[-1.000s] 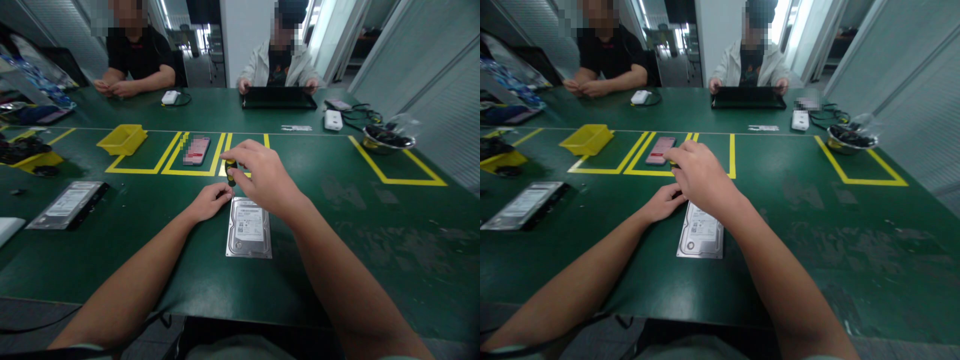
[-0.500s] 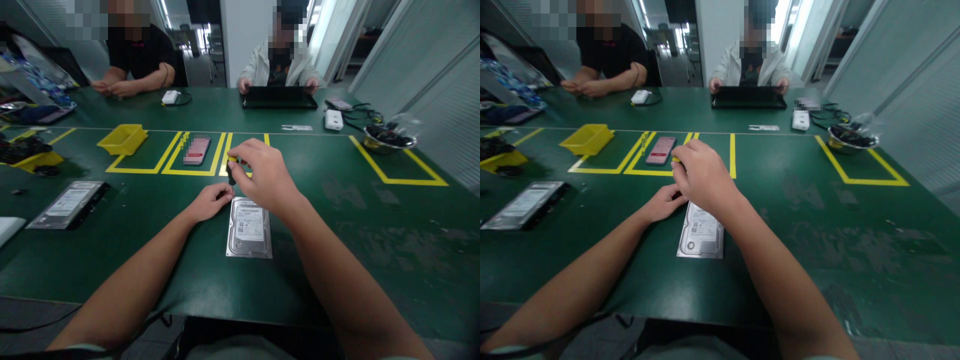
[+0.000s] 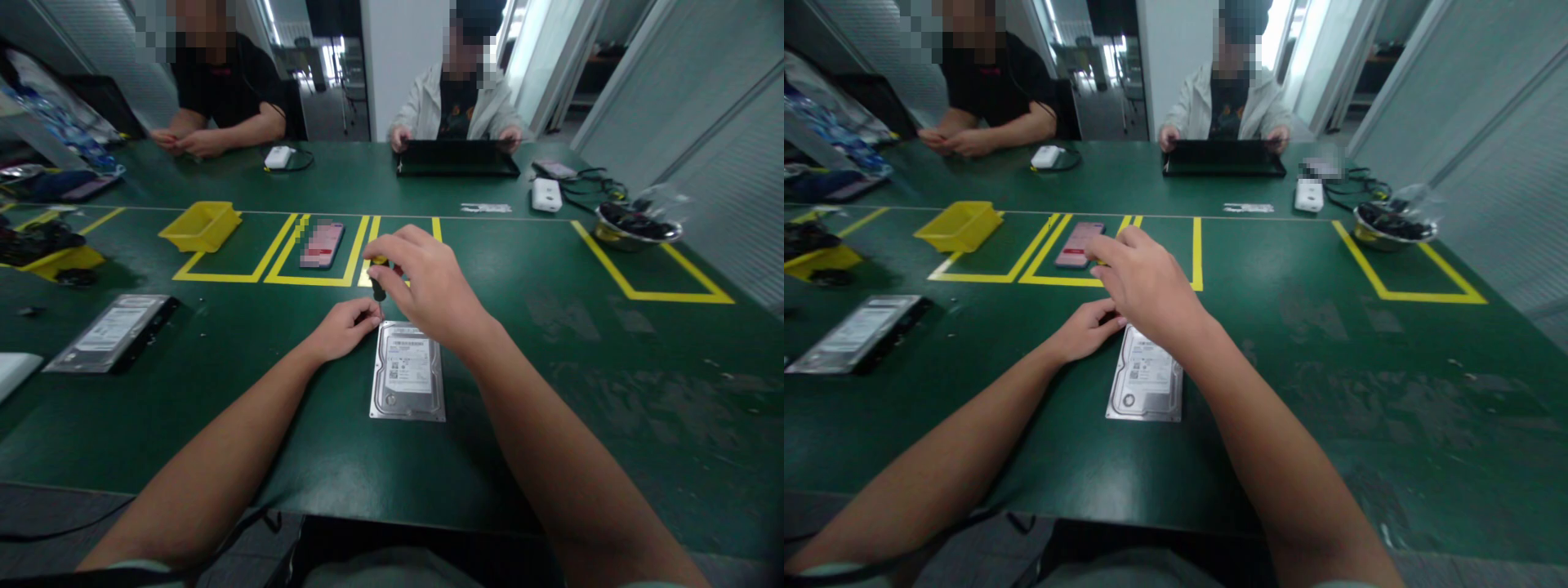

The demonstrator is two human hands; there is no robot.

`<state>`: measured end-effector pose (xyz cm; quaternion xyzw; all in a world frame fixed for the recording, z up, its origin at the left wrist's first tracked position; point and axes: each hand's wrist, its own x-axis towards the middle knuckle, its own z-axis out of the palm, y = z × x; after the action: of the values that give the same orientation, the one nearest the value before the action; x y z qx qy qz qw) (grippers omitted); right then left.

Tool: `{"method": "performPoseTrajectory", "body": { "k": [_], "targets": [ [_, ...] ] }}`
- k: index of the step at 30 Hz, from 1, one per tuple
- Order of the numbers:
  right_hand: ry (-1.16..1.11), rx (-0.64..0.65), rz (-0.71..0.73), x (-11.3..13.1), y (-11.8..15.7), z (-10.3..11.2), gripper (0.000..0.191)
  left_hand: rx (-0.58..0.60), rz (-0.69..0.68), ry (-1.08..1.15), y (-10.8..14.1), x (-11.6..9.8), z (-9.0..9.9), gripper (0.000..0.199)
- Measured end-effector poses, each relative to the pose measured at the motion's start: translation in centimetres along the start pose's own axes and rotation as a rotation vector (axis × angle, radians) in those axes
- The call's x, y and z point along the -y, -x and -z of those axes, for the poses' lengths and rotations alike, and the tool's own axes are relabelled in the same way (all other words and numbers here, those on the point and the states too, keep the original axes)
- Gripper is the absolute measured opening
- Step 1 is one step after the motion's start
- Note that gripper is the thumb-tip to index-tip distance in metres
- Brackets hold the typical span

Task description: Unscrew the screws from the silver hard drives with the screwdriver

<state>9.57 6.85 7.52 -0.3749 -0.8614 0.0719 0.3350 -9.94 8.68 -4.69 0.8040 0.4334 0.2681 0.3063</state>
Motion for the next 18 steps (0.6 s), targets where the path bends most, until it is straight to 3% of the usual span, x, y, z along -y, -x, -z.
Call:
{"method": "performPoseTrajectory", "body": {
  "k": [8,18],
  "targets": [
    [-0.049,-0.009,0.096,-0.41,0.09,0.19,0.034,-0.009,0.0,0.002,0.0,0.14,-0.07,0.021],
    [0.001,0.012,0.08,-0.28,0.1,0.57,0.036,0.011,0.009,-0.007,-0.04,0.2,0.03,0.022]
  ]
}}
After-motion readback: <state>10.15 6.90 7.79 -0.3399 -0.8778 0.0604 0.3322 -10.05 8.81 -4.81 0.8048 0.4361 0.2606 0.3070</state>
